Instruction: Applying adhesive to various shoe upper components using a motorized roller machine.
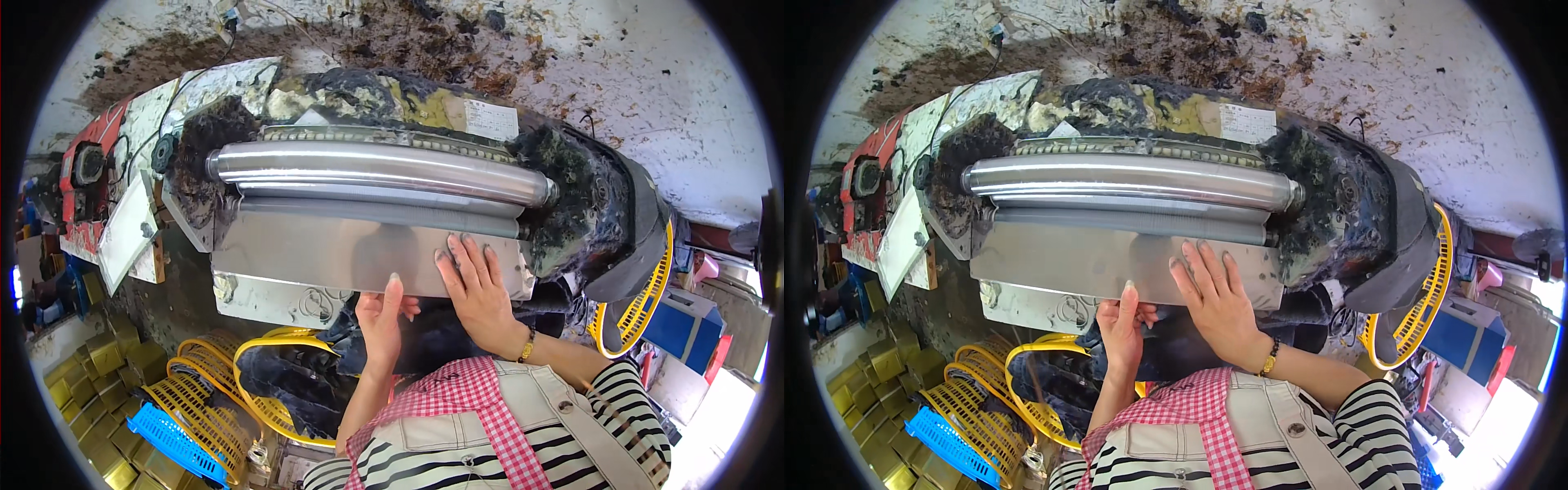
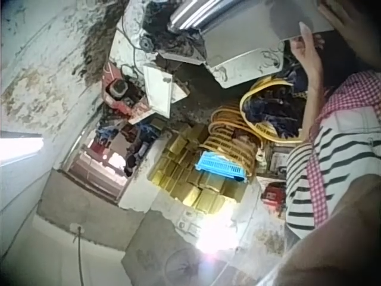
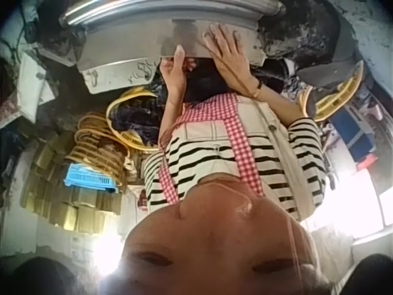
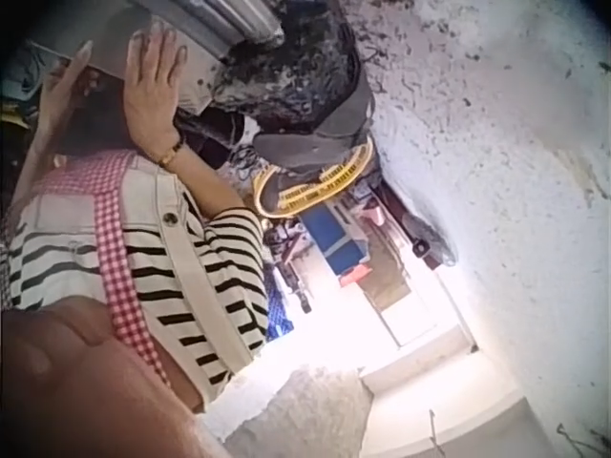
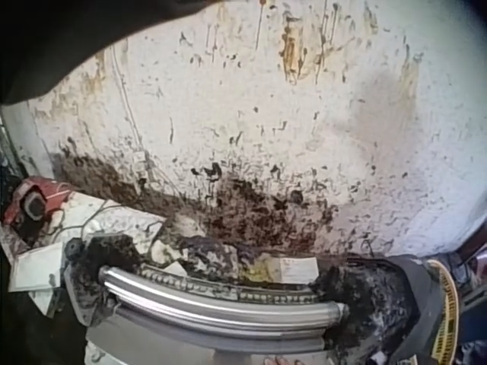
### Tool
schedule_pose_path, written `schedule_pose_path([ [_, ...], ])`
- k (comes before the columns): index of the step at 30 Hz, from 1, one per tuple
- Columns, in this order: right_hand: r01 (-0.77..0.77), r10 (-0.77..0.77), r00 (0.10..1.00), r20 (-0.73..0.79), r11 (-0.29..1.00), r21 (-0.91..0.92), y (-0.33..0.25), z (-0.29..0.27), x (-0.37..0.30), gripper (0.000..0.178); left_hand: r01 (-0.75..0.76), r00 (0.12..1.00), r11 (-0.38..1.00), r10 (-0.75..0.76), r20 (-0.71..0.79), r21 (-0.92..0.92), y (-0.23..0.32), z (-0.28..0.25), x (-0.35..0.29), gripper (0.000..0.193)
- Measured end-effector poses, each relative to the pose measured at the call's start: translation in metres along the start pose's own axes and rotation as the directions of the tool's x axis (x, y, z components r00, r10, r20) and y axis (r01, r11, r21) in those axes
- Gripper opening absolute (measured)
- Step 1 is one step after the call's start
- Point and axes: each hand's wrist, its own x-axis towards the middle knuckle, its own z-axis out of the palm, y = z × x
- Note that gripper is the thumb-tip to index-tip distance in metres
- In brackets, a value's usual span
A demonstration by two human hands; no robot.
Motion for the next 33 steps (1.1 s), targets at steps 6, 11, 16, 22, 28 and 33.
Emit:
schedule_pose_path([
  [6, -0.011, 0.020, 1.000, -0.012, 0.852, 0.523, 0.002, -0.049, 0.030, 0.066, -0.019, 1.000, 0.999, 0.020, 0.005, -0.039, -0.006, -0.006, -0.002, 0.024],
  [11, -0.028, 0.034, 0.999, -0.006, 0.904, 0.428, -0.005, -0.035, 0.063, 0.061, -0.061, 0.997, 0.998, 0.062, 0.055, -0.031, -0.008, -0.008, -0.001, 0.024],
  [16, -0.069, 0.066, 0.998, 0.021, 0.922, 0.380, -0.006, -0.029, 0.073, 0.065, -0.005, 1.000, 1.000, 0.005, 0.006, 0.000, -0.003, -0.003, -0.003, 0.023],
  [22, -0.121, 0.109, 0.993, 0.054, 0.931, 0.344, -0.006, -0.029, 0.071, 0.067, -0.018, 1.000, 1.000, 0.018, 0.012, 0.020, -0.004, -0.006, -0.003, 0.024],
  [28, -0.129, 0.125, 0.992, 0.035, 0.933, 0.335, -0.003, -0.031, 0.068, 0.066, -0.020, 1.000, 1.000, 0.020, 0.014, 0.022, -0.004, -0.005, -0.004, 0.024],
  [33, -0.154, 0.146, 0.988, 0.052, 0.935, 0.319, 0.004, -0.032, 0.063, 0.065, -0.013, 1.000, 0.999, 0.013, -0.006, -0.029, -0.003, -0.002, -0.003, 0.024],
])
